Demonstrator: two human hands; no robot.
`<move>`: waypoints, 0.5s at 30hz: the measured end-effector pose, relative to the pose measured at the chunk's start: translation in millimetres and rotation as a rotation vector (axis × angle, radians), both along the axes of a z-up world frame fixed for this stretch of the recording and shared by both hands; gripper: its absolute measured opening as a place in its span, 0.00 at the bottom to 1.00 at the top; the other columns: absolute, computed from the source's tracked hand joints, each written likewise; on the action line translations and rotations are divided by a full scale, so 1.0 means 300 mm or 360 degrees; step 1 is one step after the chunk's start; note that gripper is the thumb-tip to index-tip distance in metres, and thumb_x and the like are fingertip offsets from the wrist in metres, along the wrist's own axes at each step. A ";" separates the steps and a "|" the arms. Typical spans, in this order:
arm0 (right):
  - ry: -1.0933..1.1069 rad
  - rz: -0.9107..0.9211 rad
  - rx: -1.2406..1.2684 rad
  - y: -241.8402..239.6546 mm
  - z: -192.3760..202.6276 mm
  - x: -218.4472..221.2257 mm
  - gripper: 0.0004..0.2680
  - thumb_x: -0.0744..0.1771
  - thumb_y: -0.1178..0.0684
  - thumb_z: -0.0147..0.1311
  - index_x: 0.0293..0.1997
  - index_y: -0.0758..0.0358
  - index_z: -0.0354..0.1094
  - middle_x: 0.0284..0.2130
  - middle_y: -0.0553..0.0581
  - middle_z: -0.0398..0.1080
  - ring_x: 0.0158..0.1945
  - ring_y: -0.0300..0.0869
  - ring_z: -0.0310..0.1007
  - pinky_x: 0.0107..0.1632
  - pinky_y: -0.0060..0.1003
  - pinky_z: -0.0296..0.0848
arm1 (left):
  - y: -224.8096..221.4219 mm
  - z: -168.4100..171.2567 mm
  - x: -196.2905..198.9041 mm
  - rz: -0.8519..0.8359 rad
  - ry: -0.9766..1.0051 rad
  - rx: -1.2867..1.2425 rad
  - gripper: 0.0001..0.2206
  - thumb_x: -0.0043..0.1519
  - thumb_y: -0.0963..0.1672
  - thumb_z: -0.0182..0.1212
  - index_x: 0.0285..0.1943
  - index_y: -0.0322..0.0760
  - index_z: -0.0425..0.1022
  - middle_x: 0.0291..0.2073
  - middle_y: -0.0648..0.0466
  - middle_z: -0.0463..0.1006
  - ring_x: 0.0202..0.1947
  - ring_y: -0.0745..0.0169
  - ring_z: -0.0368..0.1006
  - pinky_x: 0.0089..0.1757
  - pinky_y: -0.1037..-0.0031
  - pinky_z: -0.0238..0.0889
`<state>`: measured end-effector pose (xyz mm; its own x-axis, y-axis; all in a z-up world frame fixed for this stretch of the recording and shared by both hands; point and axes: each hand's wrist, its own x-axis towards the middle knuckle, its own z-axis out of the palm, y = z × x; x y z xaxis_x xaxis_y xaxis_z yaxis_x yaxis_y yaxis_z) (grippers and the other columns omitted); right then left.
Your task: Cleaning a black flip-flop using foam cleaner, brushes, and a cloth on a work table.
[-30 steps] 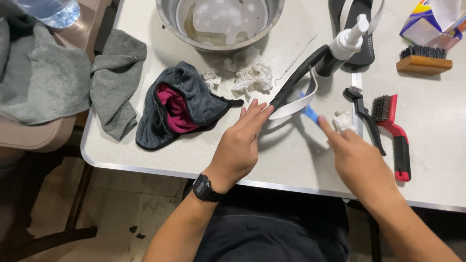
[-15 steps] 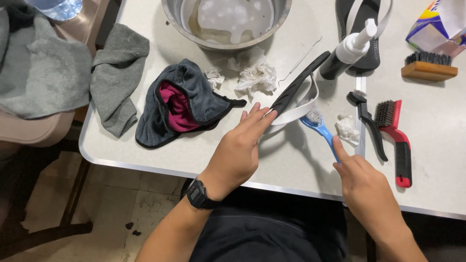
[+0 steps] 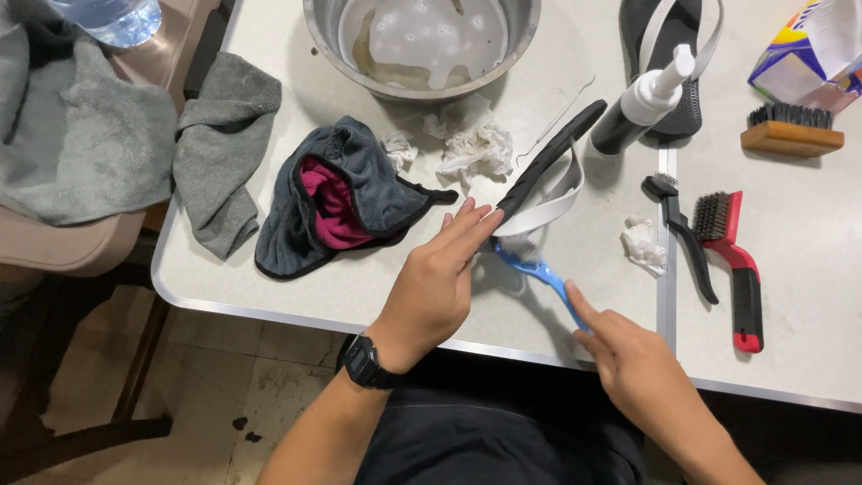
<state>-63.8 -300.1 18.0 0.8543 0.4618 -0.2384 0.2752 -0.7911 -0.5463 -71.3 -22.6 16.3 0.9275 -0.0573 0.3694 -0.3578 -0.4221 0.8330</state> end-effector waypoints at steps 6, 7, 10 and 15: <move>-0.0032 -0.0071 -0.0068 -0.001 -0.027 -0.017 0.28 0.67 0.56 0.52 0.78 0.40 0.50 0.26 0.51 0.68 0.29 0.44 0.65 0.39 0.34 0.68 | -0.015 -0.013 -0.005 0.0033 -0.0017 -0.0055 0.27 0.62 0.29 0.39 0.72 0.32 0.63 0.68 0.34 0.68 0.75 0.34 0.57 0.73 0.56 0.47; -0.0030 -0.0079 -0.0068 0.003 -0.028 -0.014 0.28 0.67 0.56 0.52 0.78 0.40 0.50 0.26 0.51 0.68 0.29 0.44 0.65 0.39 0.34 0.68 | -0.015 -0.015 -0.006 0.0025 -0.0015 -0.0054 0.27 0.62 0.29 0.39 0.72 0.32 0.63 0.68 0.34 0.68 0.75 0.34 0.57 0.73 0.56 0.47; -0.0212 -0.0149 -0.0077 0.009 -0.018 -0.008 0.25 0.68 0.55 0.50 0.77 0.43 0.53 0.28 0.55 0.68 0.29 0.50 0.66 0.42 0.44 0.67 | -0.018 -0.020 -0.008 0.0045 -0.0032 -0.0044 0.27 0.62 0.29 0.38 0.71 0.30 0.64 0.68 0.35 0.68 0.73 0.34 0.59 0.72 0.55 0.48; -0.0006 -0.0094 -0.0218 0.037 0.032 -0.003 0.26 0.68 0.53 0.50 0.78 0.37 0.51 0.24 0.53 0.63 0.27 0.46 0.62 0.36 0.41 0.64 | -0.011 -0.014 -0.012 0.0051 -0.0023 -0.0087 0.25 0.65 0.30 0.39 0.71 0.32 0.64 0.68 0.35 0.68 0.74 0.34 0.58 0.72 0.55 0.49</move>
<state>-64.9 -289.1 27.7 0.8800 0.3742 -0.2925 0.2278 -0.8729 -0.4314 -74.8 -25.9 12.1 0.9231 -0.0071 0.3846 -0.3571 -0.3874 0.8500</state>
